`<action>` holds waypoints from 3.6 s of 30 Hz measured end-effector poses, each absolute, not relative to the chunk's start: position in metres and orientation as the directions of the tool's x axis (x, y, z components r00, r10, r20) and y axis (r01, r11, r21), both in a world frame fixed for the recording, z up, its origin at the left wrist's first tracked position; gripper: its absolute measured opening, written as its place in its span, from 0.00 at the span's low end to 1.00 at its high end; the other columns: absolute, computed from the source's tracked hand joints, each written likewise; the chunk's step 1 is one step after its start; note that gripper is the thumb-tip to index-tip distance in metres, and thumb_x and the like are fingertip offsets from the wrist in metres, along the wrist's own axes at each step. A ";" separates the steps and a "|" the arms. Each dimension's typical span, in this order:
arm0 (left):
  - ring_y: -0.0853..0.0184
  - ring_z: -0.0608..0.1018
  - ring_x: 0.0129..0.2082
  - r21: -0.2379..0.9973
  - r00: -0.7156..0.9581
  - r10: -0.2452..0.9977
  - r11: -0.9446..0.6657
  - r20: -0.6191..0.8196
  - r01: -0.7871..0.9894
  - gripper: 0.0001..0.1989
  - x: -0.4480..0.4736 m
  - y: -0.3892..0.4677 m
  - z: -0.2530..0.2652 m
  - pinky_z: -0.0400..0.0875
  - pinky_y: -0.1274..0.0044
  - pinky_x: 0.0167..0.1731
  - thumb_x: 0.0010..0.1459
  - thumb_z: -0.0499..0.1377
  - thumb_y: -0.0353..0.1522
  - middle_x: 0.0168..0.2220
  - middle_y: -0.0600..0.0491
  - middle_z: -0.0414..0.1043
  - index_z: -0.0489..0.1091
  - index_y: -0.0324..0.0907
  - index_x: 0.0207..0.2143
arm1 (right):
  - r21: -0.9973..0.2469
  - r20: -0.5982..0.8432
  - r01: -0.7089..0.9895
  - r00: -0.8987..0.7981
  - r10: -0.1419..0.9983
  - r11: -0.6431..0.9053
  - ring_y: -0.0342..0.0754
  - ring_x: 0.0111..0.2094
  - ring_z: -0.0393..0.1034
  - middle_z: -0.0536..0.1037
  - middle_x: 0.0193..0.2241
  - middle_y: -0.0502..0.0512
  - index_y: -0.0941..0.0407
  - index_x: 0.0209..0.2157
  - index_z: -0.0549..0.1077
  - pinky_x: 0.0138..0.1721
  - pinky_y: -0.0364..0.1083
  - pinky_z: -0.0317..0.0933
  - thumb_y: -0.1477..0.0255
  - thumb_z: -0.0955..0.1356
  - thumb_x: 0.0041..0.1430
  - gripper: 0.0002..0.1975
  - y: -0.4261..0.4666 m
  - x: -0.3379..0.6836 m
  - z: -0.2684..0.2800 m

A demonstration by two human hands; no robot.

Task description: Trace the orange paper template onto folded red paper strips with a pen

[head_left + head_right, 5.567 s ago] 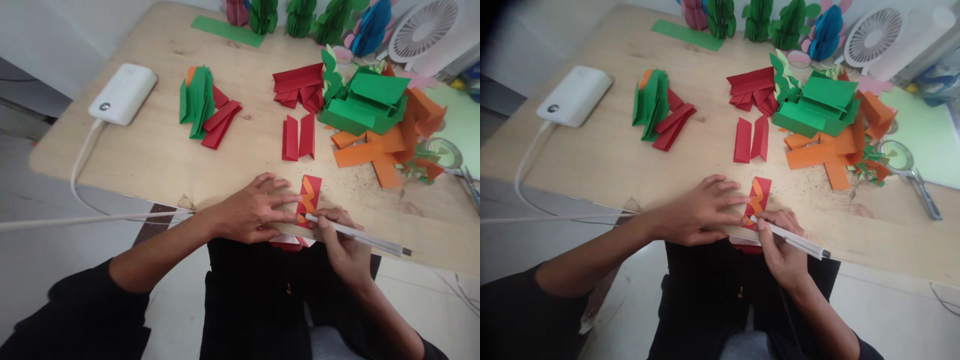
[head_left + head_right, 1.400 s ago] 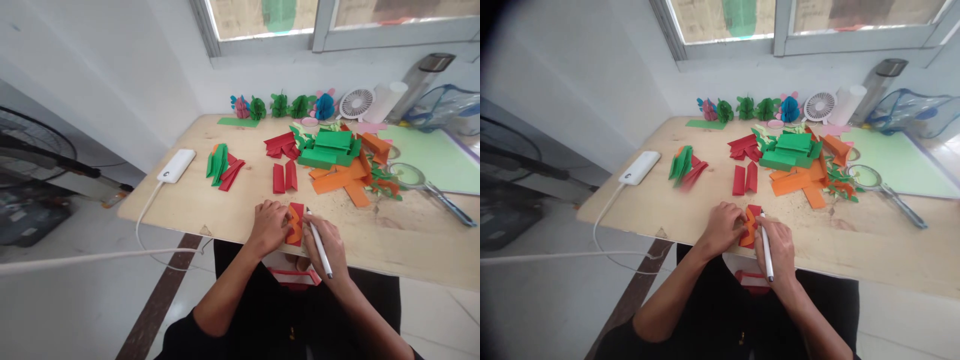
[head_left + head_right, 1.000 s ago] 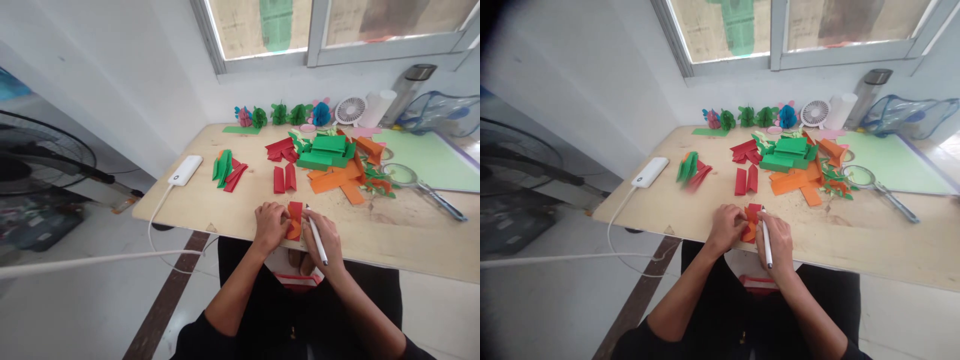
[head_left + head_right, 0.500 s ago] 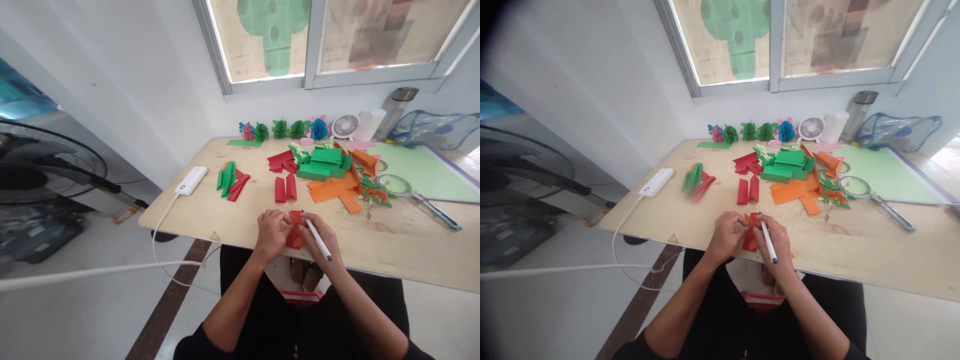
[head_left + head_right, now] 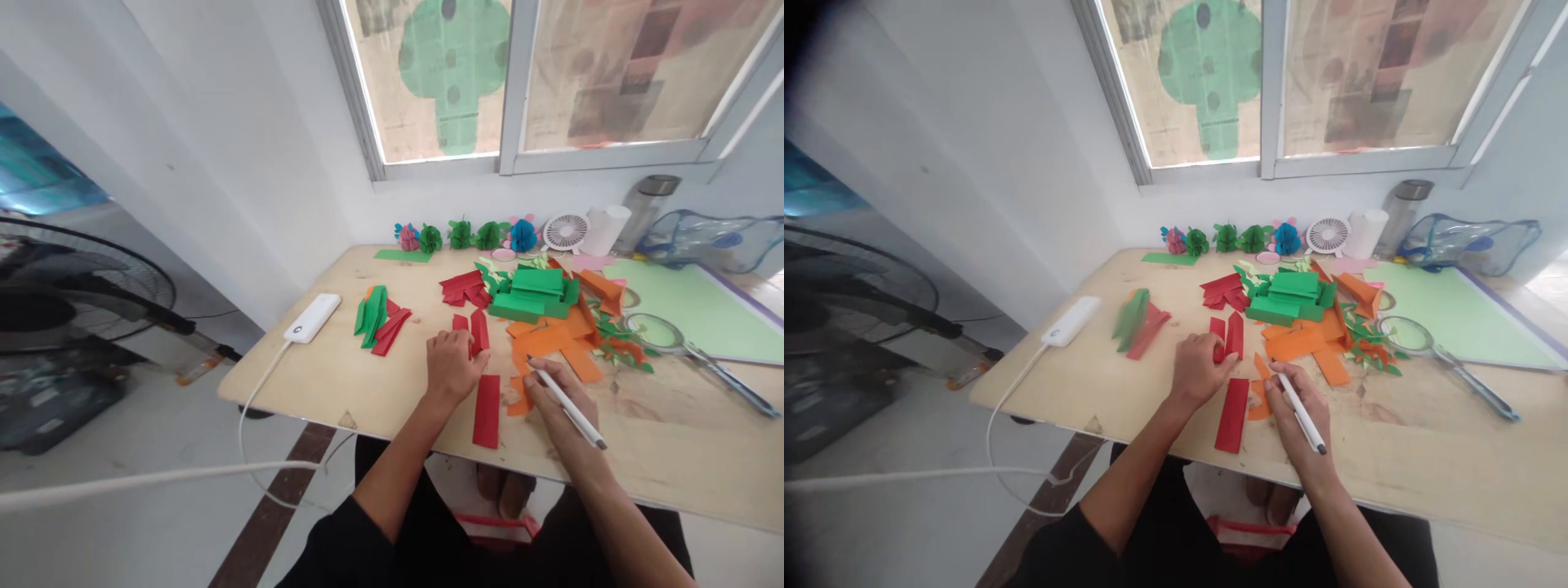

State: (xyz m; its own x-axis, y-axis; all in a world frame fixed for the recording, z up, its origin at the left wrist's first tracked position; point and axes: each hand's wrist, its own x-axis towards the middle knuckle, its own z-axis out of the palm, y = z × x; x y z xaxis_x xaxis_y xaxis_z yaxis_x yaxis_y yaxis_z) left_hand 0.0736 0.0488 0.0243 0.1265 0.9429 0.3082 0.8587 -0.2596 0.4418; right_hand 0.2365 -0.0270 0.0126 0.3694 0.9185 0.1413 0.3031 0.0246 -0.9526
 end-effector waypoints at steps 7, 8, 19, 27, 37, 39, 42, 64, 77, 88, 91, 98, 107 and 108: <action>0.55 0.73 0.42 0.314 0.153 0.946 -0.243 0.286 0.918 0.06 0.090 0.074 0.014 0.62 0.65 0.43 0.57 0.59 0.33 0.32 0.48 0.75 0.71 0.42 0.28 | -0.943 0.125 0.333 0.400 0.908 -0.017 0.46 0.31 0.72 0.78 0.30 0.51 0.53 0.40 0.76 0.33 0.44 0.66 0.58 0.70 0.50 0.17 -0.033 0.238 0.012; 0.57 0.73 0.41 0.309 0.153 0.944 -0.244 0.293 0.919 0.05 0.089 0.073 0.015 0.62 0.66 0.42 0.58 0.58 0.32 0.32 0.49 0.75 0.71 0.42 0.28 | -0.944 0.113 0.329 0.405 0.907 -0.029 0.46 0.31 0.73 0.78 0.30 0.51 0.53 0.41 0.76 0.34 0.43 0.66 0.58 0.70 0.50 0.18 -0.034 0.239 0.012; 0.57 0.69 0.35 0.150 0.186 0.854 -0.291 0.485 0.945 0.07 0.028 -0.020 0.010 0.62 0.65 0.40 0.58 0.54 0.25 0.30 0.48 0.70 0.65 0.44 0.28 | -0.966 0.072 0.251 0.476 0.877 -0.057 0.46 0.33 0.72 0.78 0.32 0.51 0.52 0.39 0.77 0.35 0.44 0.65 0.61 0.72 0.48 0.16 -0.046 0.244 0.016; 0.56 0.70 0.44 0.233 0.336 0.871 -0.432 0.359 0.871 0.09 0.028 -0.044 0.013 0.62 0.63 0.46 0.56 0.60 0.33 0.40 0.48 0.72 0.69 0.42 0.40 | -0.969 0.059 0.237 0.507 0.860 -0.074 0.45 0.32 0.71 0.78 0.32 0.50 0.52 0.39 0.77 0.33 0.43 0.65 0.62 0.73 0.49 0.15 -0.053 0.244 0.017; 0.62 0.73 0.32 -0.148 0.772 0.605 -0.760 0.195 0.633 0.07 0.044 -0.036 0.013 0.64 0.68 0.38 0.63 0.53 0.26 0.32 0.48 0.72 0.69 0.38 0.34 | -0.975 0.070 0.217 0.494 0.867 -0.045 0.46 0.35 0.73 0.79 0.35 0.51 0.52 0.40 0.77 0.36 0.44 0.66 0.61 0.73 0.49 0.16 -0.060 0.247 0.013; 0.62 0.72 0.29 -0.198 0.802 0.558 -0.779 0.214 0.595 0.10 0.045 -0.034 0.010 0.63 0.69 0.34 0.63 0.50 0.22 0.30 0.48 0.71 0.69 0.38 0.32 | -0.973 0.066 0.223 0.496 0.866 -0.054 0.47 0.34 0.73 0.79 0.35 0.52 0.52 0.41 0.77 0.36 0.44 0.66 0.61 0.73 0.49 0.17 -0.060 0.248 0.012; 0.62 0.72 0.27 -0.238 0.821 0.510 -0.790 0.255 0.565 0.10 0.044 -0.034 0.006 0.61 0.70 0.29 0.61 0.50 0.20 0.28 0.48 0.71 0.68 0.37 0.30 | -0.964 0.053 0.252 0.494 0.868 -0.085 0.48 0.34 0.74 0.80 0.35 0.53 0.52 0.41 0.78 0.34 0.44 0.67 0.59 0.73 0.48 0.18 -0.059 0.249 0.012; 0.62 0.78 0.39 0.162 0.654 0.727 -0.633 -0.209 0.757 0.09 0.084 0.053 0.045 0.66 0.76 0.28 0.54 0.62 0.33 0.40 0.53 0.74 0.66 0.45 0.37 | -0.940 0.024 0.298 0.540 0.841 -0.165 0.51 0.32 0.75 0.82 0.32 0.54 0.52 0.42 0.79 0.24 0.42 0.68 0.54 0.72 0.47 0.23 -0.060 0.242 0.019; 0.63 0.77 0.44 0.186 0.683 0.666 -0.661 -0.300 0.727 0.13 0.086 0.059 0.054 0.66 0.77 0.29 0.56 0.59 0.31 0.47 0.53 0.73 0.65 0.46 0.44 | -0.935 -0.071 0.258 0.538 0.840 -0.244 0.52 0.35 0.76 0.82 0.34 0.52 0.50 0.42 0.79 0.23 0.41 0.67 0.53 0.72 0.46 0.23 -0.056 0.241 0.019; 0.61 0.76 0.43 0.181 0.675 0.651 -0.660 -0.346 0.729 0.06 0.089 0.063 0.058 0.68 0.75 0.35 0.57 0.58 0.30 0.44 0.51 0.71 0.66 0.43 0.38 | -0.956 -0.057 0.230 0.467 0.883 -0.183 0.48 0.32 0.74 0.80 0.35 0.53 0.52 0.41 0.78 0.27 0.41 0.66 0.55 0.72 0.47 0.21 -0.055 0.247 0.015; 0.60 0.75 0.45 0.182 0.680 0.644 -0.665 -0.350 0.724 0.07 0.090 0.064 0.058 0.69 0.75 0.37 0.56 0.58 0.31 0.45 0.50 0.70 0.65 0.43 0.38 | -0.962 -0.069 0.205 0.461 0.885 -0.182 0.47 0.32 0.73 0.80 0.34 0.52 0.52 0.41 0.78 0.29 0.41 0.66 0.56 0.72 0.48 0.21 -0.056 0.246 0.015; 0.62 0.76 0.44 0.206 0.699 0.622 -0.677 -0.353 0.707 0.12 0.091 0.059 0.060 0.67 0.77 0.35 0.56 0.57 0.27 0.43 0.53 0.74 0.65 0.44 0.43 | -0.970 -0.060 0.177 0.493 0.868 -0.168 0.48 0.33 0.73 0.80 0.35 0.53 0.53 0.41 0.78 0.29 0.42 0.66 0.56 0.73 0.45 0.22 -0.060 0.244 0.017; 0.68 0.76 0.37 0.211 0.550 0.816 -0.515 -0.178 0.831 0.09 0.008 0.094 0.110 0.66 0.80 0.34 0.54 0.58 0.24 0.39 0.57 0.76 0.70 0.45 0.37 | -0.963 -0.064 0.197 0.495 0.867 -0.184 0.50 0.34 0.74 0.81 0.36 0.54 0.53 0.39 0.79 0.30 0.44 0.67 0.55 0.73 0.45 0.22 -0.059 0.240 0.010; 0.68 0.76 0.37 0.195 0.497 0.856 -0.468 -0.143 0.862 0.10 -0.003 0.103 0.112 0.66 0.80 0.35 0.53 0.57 0.23 0.38 0.57 0.76 0.70 0.45 0.36 | -0.961 -0.072 0.199 0.489 0.869 -0.192 0.50 0.33 0.74 0.81 0.35 0.54 0.53 0.40 0.79 0.30 0.44 0.67 0.54 0.73 0.45 0.22 -0.058 0.239 0.009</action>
State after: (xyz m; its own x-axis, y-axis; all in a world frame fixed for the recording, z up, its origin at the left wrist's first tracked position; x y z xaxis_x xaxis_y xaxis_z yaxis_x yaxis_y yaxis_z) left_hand -0.0033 0.1031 0.1123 0.4971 0.8559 -0.1426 0.8619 -0.4682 0.1947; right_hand 0.2388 -0.0579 0.0089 0.4890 0.8693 -0.0721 0.1993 -0.1918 -0.9610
